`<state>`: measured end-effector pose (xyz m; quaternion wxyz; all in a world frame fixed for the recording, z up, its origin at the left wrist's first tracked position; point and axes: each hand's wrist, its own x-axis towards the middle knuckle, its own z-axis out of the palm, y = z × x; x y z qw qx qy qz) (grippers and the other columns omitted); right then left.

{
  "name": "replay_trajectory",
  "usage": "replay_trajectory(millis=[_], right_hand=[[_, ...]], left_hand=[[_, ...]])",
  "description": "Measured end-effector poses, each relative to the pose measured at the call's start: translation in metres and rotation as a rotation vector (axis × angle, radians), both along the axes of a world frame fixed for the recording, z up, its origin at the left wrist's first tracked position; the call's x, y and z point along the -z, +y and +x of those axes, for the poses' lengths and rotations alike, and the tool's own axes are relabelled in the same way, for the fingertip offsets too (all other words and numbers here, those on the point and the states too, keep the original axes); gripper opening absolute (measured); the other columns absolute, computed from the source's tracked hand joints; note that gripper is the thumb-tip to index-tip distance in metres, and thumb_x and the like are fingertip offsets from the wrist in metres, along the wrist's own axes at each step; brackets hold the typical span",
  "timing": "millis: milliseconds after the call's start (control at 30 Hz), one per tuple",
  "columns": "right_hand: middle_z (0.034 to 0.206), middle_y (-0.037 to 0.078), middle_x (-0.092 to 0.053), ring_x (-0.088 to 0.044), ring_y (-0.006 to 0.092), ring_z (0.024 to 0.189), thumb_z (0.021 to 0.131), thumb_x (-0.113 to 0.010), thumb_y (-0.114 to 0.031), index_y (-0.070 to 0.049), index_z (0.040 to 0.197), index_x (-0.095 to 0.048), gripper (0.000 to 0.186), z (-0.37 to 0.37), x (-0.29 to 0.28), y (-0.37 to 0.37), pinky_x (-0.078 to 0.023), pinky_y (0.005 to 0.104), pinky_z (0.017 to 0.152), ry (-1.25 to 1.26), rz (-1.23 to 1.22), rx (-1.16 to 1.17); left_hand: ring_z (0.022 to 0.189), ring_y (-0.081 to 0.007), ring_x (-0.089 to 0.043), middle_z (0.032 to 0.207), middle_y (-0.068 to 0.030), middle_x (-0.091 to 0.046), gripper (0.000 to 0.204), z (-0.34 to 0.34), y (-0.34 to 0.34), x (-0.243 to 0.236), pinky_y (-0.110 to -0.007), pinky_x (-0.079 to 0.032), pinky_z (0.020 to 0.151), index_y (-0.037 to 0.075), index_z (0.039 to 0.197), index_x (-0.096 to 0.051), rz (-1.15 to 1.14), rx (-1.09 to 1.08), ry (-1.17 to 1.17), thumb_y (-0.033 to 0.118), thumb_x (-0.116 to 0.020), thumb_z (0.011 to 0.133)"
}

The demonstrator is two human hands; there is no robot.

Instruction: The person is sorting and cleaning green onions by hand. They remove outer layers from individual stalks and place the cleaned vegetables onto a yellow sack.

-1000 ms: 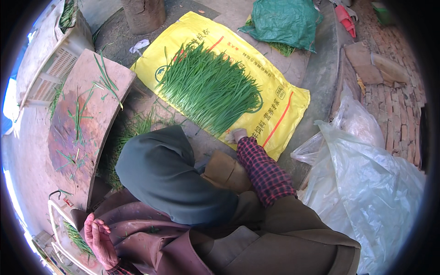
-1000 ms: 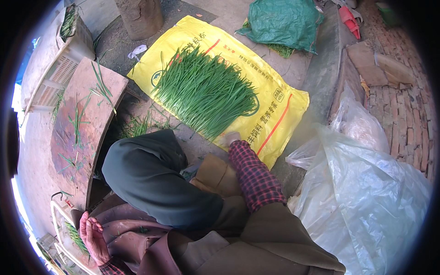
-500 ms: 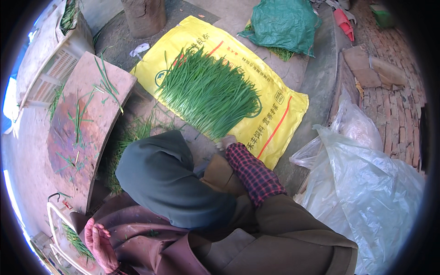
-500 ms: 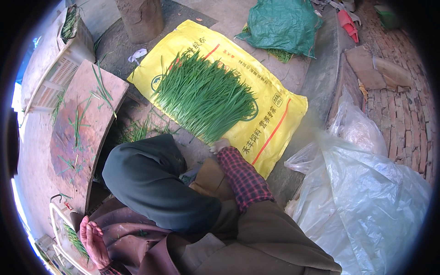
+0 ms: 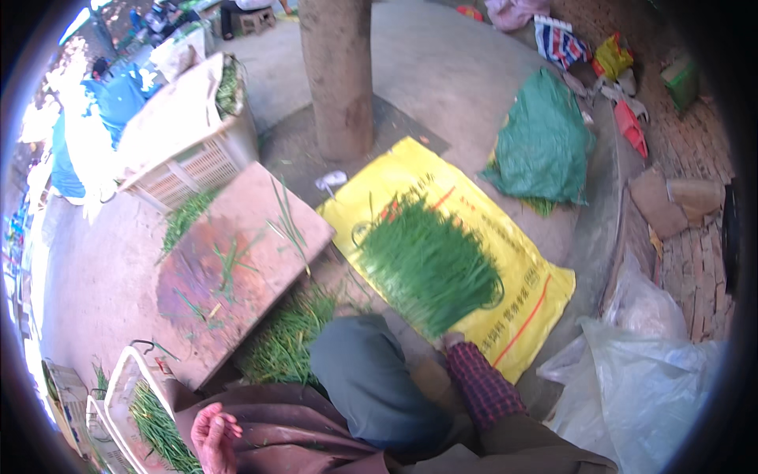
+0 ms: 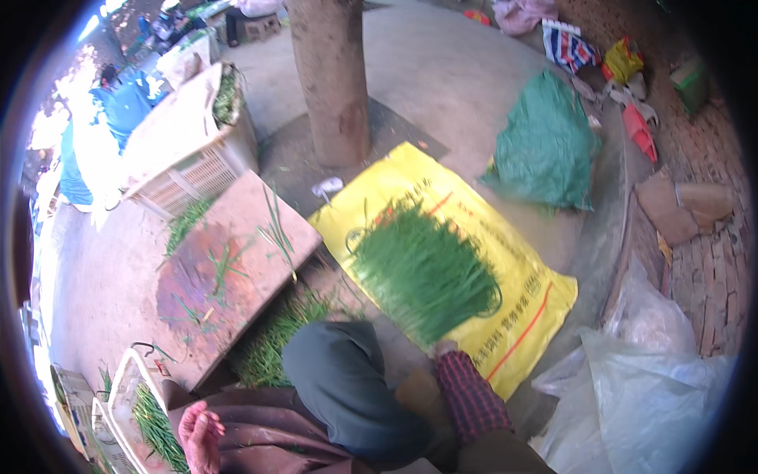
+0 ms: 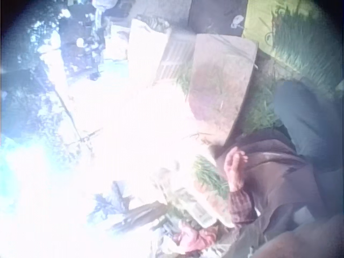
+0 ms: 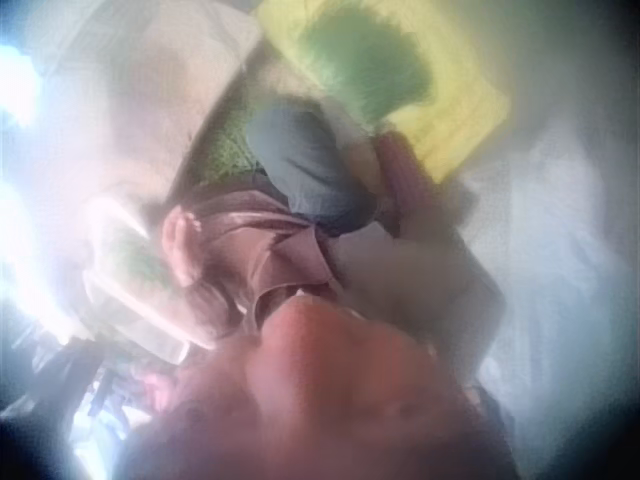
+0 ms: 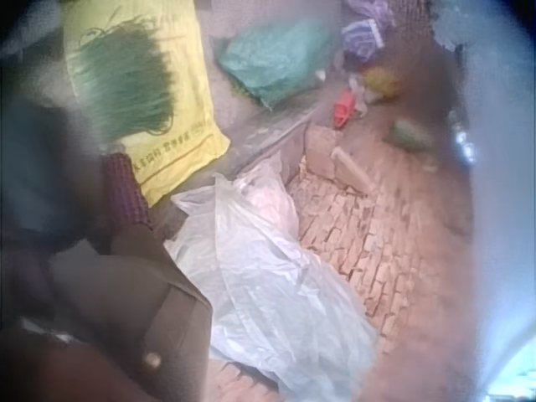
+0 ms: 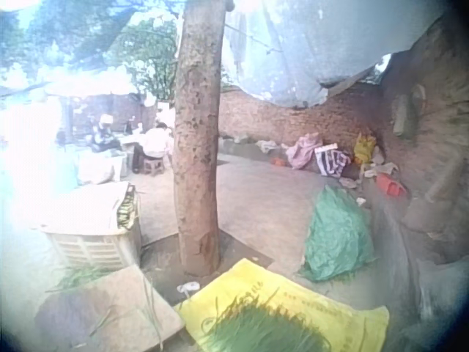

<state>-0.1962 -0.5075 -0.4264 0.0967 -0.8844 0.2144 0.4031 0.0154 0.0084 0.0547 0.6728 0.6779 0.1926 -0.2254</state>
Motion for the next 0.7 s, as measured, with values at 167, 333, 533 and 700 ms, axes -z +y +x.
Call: replay_trajectory(millis=[167, 333, 533, 700], right_hand=[[0.104, 0.006, -0.074, -0.073, 0.0230, 0.089, 0.099, -0.055, -0.019, -0.005, 0.115, -0.068, 0.025, -0.012, -0.032, -0.003, -0.061, 0.0347, 0.072, 0.093, 0.174, 0.734], [0.102, 0.007, -0.074, -0.073, 0.0211, 0.086, 0.099, -0.055, -0.014, -0.002, 0.115, -0.067, 0.023, 0.006, -0.068, 0.013, -0.062, 0.0335, 0.072, -0.049, 0.314, 1.275], [0.087, 0.014, -0.069, -0.072, 0.0273, 0.075, 0.103, -0.046, -0.016, -0.001, 0.100, -0.059, 0.020, 0.019, -0.101, -0.053, -0.063, 0.0412, 0.062, -0.363, 0.621, 1.608], [0.083, 0.008, -0.067, -0.066, 0.0214, 0.067, 0.090, -0.053, -0.010, -0.008, 0.087, -0.063, 0.010, 0.174, -0.253, -0.013, -0.056, 0.0368, 0.056, -0.711, 0.899, 1.121]], left_hand=[[0.079, -0.0116, -0.061, 0.096, -0.0048, -0.067, 0.032, -0.008, 0.012, -0.012, -0.024, -0.051, 0.070, 0.002, 0.125, -0.060, -0.057, 0.000, -0.058, 0.012, -0.066, 0.096], [0.080, -0.0133, -0.062, 0.097, -0.0070, -0.067, 0.035, -0.029, 0.045, -0.021, -0.025, -0.052, 0.072, 0.000, 0.127, -0.059, -0.077, -0.068, -0.124, 0.013, -0.067, 0.095], [0.081, -0.0160, -0.062, 0.098, -0.0088, -0.067, 0.036, -0.047, 0.078, -0.013, -0.027, -0.052, 0.073, -0.002, 0.127, -0.058, -0.243, -0.071, -0.228, 0.012, -0.067, 0.095], [0.083, -0.0182, -0.062, 0.099, -0.0103, -0.067, 0.041, -0.076, 0.129, -0.031, -0.030, -0.052, 0.075, -0.002, 0.129, -0.056, -0.141, -0.185, -0.343, 0.014, -0.069, 0.094]])
